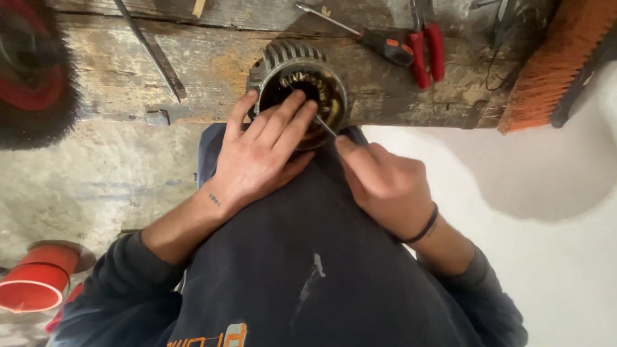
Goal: The person works at a workbench on an electric motor, first using pliers and a screwdriver to work on the motor housing, then holding the motor's stator while prying and scraping around its inner circumference with a knife and screwdriver. They reposition the motor repeatedly while working around the inside of the component.
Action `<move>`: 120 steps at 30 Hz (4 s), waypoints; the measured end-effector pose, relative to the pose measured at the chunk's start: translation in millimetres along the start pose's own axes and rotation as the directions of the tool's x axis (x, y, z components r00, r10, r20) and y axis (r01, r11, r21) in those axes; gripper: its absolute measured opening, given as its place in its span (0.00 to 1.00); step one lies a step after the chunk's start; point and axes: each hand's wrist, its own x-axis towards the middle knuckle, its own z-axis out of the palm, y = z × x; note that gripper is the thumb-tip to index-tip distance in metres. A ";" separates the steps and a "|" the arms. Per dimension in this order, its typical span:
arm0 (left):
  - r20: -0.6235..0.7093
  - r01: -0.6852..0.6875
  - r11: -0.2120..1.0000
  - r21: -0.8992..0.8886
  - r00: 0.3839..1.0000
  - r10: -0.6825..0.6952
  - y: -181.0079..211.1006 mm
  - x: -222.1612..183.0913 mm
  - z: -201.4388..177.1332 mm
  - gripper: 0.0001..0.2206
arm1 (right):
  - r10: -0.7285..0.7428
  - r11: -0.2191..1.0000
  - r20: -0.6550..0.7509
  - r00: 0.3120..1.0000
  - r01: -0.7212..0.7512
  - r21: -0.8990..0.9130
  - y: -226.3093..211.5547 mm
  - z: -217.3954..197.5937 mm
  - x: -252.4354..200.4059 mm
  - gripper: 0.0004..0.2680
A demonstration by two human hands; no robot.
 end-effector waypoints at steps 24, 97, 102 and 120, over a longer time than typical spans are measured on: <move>-0.098 0.122 0.946 -0.300 0.983 -0.157 10.8 -12.8 30.9 0.36 | 0.084 0.954 0.227 0.970 -0.013 -0.299 -54.4 -31.2 48.2 0.07; 0.133 -0.002 1.000 -0.018 0.991 0.004 8.8 -10.1 5.7 0.34 | 0.174 0.965 0.012 0.985 -0.172 0.195 -20.3 24.2 -39.0 0.18; 0.145 -0.005 1.000 -0.030 0.989 0.009 8.1 -14.5 7.1 0.32 | 0.140 0.965 -0.030 0.990 -0.129 0.230 -18.3 29.8 -45.4 0.18; 0.116 0.008 1.000 -0.002 0.993 -0.007 8.2 -14.4 7.5 0.33 | 0.011 1.000 -0.041 0.999 -0.011 -0.001 -25.2 23.9 -32.9 0.20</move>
